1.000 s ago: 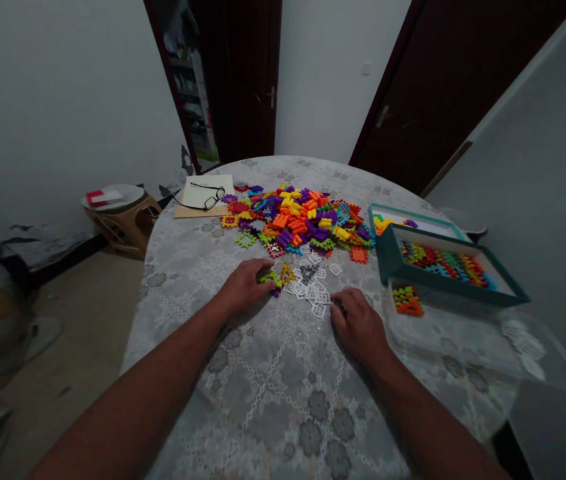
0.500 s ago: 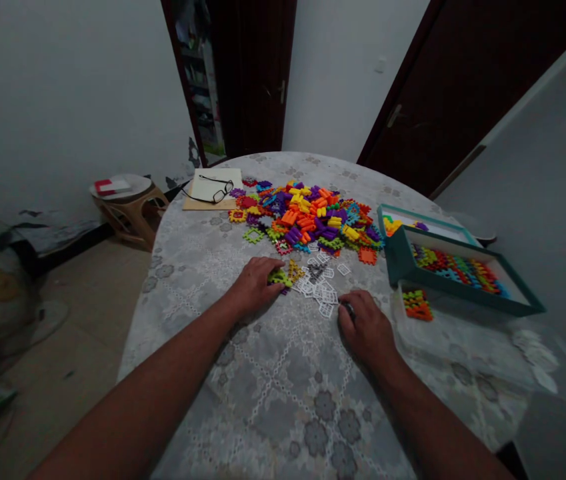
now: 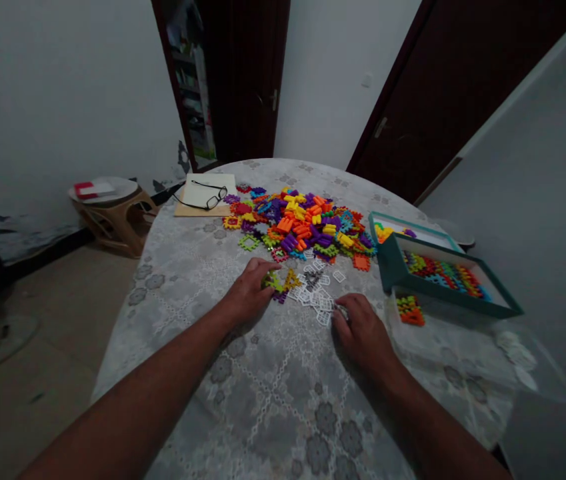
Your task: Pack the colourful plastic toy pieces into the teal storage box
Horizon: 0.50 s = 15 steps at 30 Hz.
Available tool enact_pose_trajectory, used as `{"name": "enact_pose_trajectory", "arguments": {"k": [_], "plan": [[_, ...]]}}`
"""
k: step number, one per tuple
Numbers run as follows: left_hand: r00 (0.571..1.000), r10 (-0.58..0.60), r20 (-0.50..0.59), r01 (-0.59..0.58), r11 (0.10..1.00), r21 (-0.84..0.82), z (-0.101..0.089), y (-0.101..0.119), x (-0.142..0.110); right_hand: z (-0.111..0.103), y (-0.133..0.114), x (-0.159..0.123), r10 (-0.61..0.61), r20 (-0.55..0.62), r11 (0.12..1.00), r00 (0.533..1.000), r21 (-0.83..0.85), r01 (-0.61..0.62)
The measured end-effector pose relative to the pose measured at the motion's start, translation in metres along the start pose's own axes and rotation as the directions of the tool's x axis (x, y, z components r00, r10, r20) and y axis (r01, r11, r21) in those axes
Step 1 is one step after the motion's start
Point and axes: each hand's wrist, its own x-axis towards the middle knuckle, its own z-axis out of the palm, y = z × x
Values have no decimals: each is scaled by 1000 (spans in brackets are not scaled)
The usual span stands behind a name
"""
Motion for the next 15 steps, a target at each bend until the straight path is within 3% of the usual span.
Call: {"name": "enact_pose_trajectory", "arguments": {"k": [5,9,15], "plan": [[995,-98,7,98,995,3,-1,3,5,-1,-14,27,-136,83,991,987,19,135],[995,-98,13,98,995,-5,-5,7,7,12,-12,61,-218,77,975,973,-30,221],[997,-74,-7,73,995,-63,-8,7,5,35,5,86,-148,184,982,972,-85,166]]}}
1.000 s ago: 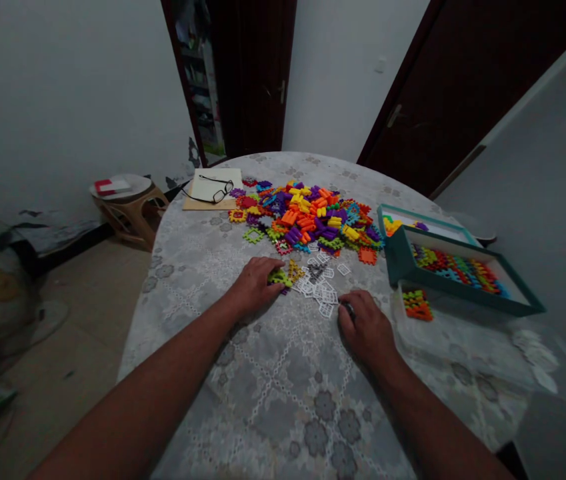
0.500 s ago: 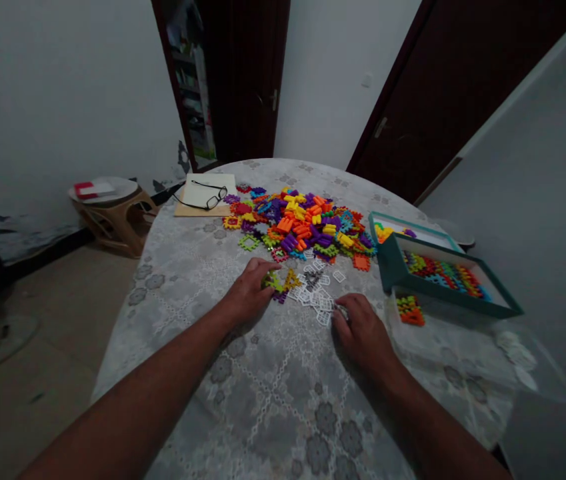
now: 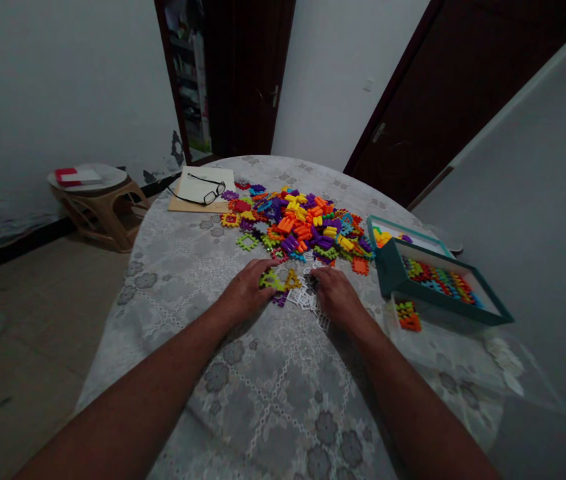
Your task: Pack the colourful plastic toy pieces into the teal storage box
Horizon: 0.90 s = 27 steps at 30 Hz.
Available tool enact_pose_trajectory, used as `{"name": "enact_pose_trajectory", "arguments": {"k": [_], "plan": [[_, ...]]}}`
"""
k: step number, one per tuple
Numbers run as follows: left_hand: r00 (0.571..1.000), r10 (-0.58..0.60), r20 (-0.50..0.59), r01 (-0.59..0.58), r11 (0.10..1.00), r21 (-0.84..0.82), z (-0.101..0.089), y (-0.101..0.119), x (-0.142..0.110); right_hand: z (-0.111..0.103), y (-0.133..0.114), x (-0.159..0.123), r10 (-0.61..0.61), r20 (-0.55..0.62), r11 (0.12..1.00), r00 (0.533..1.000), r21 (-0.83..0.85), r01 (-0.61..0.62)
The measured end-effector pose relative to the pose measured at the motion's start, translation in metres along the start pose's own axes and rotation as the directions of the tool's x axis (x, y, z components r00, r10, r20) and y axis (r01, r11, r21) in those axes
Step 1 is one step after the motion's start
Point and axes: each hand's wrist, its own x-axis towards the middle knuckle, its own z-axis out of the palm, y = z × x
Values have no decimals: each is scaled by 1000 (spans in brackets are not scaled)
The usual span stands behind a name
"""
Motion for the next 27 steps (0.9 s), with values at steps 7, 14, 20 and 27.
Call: {"name": "enact_pose_trajectory", "arguments": {"k": [7,14,20,27], "plan": [[998,-69,-10,69,998,-5,-2,3,-3,2,9,-7,45,-72,990,996,138,-34],[987,-157,-38,158,987,21,-5,9,-5,-8,2,-10,85,-66,958,994,280,-63],[976,-210,-60,205,976,-76,0,4,-4,-17,-15,-13,35,-183,942,983,334,29],[984,-145,-108,141,989,-43,0,0,-6,-18,-26,-11,-14,-210,959,978,273,72]]}}
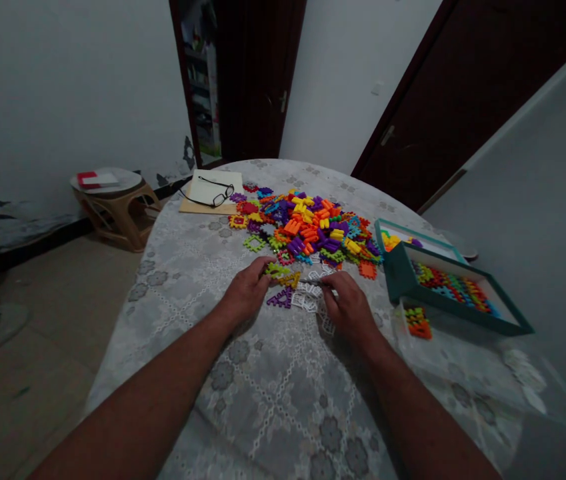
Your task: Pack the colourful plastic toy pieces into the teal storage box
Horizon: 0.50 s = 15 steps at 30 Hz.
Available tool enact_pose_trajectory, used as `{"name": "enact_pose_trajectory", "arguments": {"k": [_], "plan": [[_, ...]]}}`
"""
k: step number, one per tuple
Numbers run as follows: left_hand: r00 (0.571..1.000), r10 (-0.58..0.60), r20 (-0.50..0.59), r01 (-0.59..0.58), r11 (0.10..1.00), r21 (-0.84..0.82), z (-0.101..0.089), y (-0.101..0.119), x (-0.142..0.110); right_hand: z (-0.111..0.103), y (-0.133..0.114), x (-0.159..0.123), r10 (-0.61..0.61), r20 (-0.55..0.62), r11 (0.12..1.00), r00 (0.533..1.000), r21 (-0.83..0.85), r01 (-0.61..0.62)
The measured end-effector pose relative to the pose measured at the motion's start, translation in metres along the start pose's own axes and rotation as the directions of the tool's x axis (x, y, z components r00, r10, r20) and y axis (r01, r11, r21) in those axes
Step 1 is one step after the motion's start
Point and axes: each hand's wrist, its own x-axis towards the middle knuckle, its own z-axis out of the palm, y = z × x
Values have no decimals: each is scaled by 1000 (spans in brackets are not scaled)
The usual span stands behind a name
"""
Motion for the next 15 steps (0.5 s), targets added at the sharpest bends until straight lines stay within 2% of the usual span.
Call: {"name": "enact_pose_trajectory", "arguments": {"k": [3,6,10,15], "plan": [[1000,12,1,-12,998,-63,0,-4,2,-3,-7,2,5,-3,998,1000,58,-5],[999,37,12,-36,996,-78,0,-9,3,1,-17,8,-43,96,991,994,127,31],[996,82,26,-79,993,-90,-3,-10,4,19,-28,25,-137,193,984,972,144,110],[992,102,73,-96,992,-86,-10,-1,3,46,-32,47,-112,171,984,979,160,84]]}}
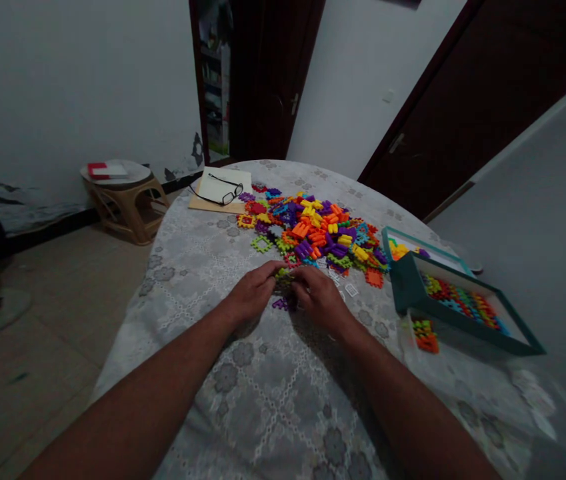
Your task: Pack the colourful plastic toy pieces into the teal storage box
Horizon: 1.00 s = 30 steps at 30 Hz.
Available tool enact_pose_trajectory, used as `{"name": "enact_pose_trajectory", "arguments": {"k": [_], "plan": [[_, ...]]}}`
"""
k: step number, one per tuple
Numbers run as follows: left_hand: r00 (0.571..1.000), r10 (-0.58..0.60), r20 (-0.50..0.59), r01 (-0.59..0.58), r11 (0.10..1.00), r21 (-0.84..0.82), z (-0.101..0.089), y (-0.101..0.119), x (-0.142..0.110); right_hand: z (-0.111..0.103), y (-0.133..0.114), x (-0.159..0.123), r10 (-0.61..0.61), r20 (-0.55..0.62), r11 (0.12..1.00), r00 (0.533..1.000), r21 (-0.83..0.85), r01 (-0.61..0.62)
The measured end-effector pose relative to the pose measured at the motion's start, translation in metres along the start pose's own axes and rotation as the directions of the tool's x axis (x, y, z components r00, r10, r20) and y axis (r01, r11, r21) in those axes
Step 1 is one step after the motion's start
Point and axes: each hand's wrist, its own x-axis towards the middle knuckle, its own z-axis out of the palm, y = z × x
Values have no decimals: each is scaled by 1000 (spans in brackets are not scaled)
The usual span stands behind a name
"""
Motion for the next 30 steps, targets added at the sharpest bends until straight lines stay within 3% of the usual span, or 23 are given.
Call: {"name": "enact_pose_trajectory", "arguments": {"k": [4,7,11,15,19,24,30], "plan": [[1000,-5,3,5,997,74,-1,2,-2,5,2,4,49,-43,998,998,36,-47],[995,-38,-91,47,994,102,-3,1,-2,-4,11,0,27,-47,1000,999,17,-27],[980,-92,-179,110,990,91,-9,-2,2,-18,30,-9,-40,100,992,994,-112,51],[989,-73,-130,88,990,114,-12,-4,3,-17,38,-14,-19,161,980,987,-192,50],[998,-48,-30,52,992,118,-10,-2,2,-11,39,-13,-5,128,973,992,-228,34],[1000,0,1,0,991,132,-11,-2,2,-3,48,-12,-18,99,961,995,-272,44],[996,-35,81,23,990,138,-11,-2,2,2,48,-8,-21,-4,921,1000,-389,18]]}}
